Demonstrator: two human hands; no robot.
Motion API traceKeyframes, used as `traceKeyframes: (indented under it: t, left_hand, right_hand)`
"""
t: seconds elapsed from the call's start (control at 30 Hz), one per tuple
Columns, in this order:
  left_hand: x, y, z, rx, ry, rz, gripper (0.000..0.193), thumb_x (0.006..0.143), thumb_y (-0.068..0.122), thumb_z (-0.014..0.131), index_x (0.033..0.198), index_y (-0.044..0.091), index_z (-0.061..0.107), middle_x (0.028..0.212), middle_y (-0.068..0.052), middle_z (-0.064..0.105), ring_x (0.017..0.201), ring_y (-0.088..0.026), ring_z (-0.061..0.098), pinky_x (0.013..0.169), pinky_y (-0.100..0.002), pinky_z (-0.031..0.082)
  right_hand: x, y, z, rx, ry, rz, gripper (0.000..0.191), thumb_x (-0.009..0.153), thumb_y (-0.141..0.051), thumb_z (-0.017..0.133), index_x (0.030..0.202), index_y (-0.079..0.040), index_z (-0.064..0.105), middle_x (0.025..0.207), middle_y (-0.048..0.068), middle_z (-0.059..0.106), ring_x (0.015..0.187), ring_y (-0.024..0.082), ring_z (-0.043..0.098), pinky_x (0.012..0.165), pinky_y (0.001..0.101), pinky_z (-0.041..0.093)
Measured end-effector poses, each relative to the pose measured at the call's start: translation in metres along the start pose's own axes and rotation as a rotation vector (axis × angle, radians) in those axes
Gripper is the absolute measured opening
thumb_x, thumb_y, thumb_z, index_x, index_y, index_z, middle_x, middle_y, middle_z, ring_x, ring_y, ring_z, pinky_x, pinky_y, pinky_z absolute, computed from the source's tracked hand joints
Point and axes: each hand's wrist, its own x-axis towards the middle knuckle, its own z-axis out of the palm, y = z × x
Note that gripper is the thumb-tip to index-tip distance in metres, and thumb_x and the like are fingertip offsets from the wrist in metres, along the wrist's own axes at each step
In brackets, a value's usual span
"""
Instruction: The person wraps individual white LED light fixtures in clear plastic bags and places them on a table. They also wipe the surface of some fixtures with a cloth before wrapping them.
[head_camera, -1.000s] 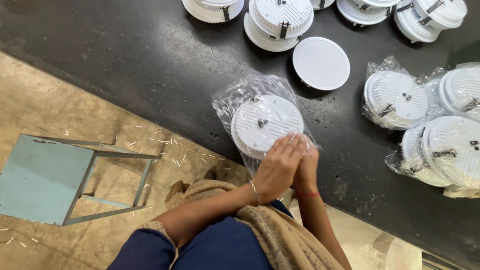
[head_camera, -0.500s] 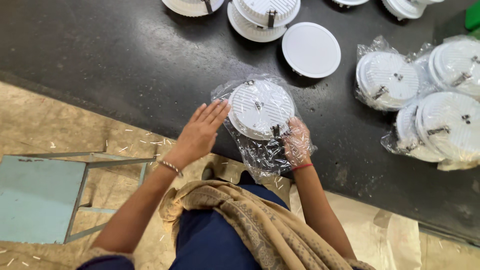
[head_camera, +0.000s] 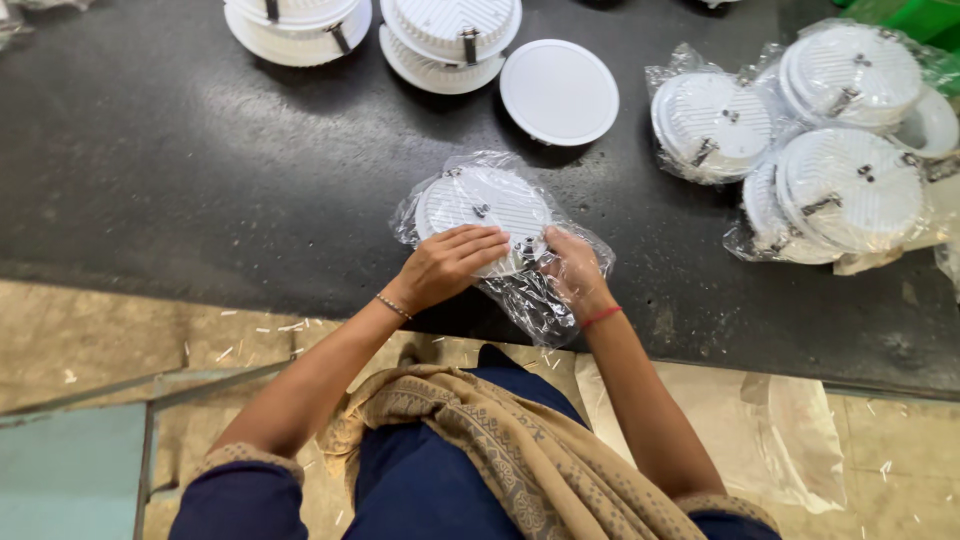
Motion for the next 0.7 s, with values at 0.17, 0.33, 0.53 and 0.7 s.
traceKeyframes:
  t: [0.17, 0.33, 0.53, 0.7]
  left_hand:
    - [0.027, 0.011, -0.026, -0.237, 0.274, -0.275, 0.047, 0.078, 0.01, 0.084, 0.124, 0.01, 0.071, 0.123, -0.009, 0.074, 0.113, -0.023, 0.071, 0.098, -0.035, 0.06]
    - [0.039, 0.022, -0.051, -0.883, 0.193, -0.944, 0.036, 0.081, 0.011, 0.084, 0.117, 0.012, 0.076, 0.105, -0.007, 0.08, 0.09, -0.015, 0.076, 0.079, -0.031, 0.067]
    - [0.036, 0.044, -0.04, -1.272, 0.163, -0.965, 0.031, 0.082, 0.003, 0.081, 0.113, 0.003, 0.076, 0.108, -0.005, 0.079, 0.095, -0.01, 0.073, 0.088, -0.027, 0.06]
    - [0.036, 0.044, -0.035, -1.269, 0.084, -0.968, 0.03, 0.085, 0.006, 0.08, 0.114, 0.002, 0.075, 0.104, -0.006, 0.079, 0.093, -0.01, 0.073, 0.087, -0.027, 0.06]
  right_hand:
    - [-0.118, -0.109, -0.012, -0.492, -0.191, -0.082, 0.043, 0.099, -0.03, 0.053, 0.131, -0.003, 0.063, 0.122, 0.013, 0.075, 0.11, 0.021, 0.073, 0.091, 0.0318, 0.062]
    - [-0.137, -0.184, -0.038, -0.335, 0.025, -0.542, 0.029, 0.114, -0.024, 0.062, 0.126, 0.002, 0.066, 0.115, 0.015, 0.07, 0.104, 0.02, 0.066, 0.09, 0.0339, 0.055]
    - [-0.076, -0.122, -0.016, -0.441, -0.337, -0.041, 0.045, 0.09, -0.036, 0.072, 0.124, -0.006, 0.07, 0.121, 0.007, 0.075, 0.114, 0.019, 0.069, 0.098, 0.0339, 0.056]
    - [-0.061, -0.13, 0.005, -0.678, -0.496, -0.017, 0.049, 0.088, -0.033, 0.073, 0.126, -0.004, 0.072, 0.115, 0.009, 0.076, 0.107, 0.019, 0.07, 0.095, 0.0336, 0.058]
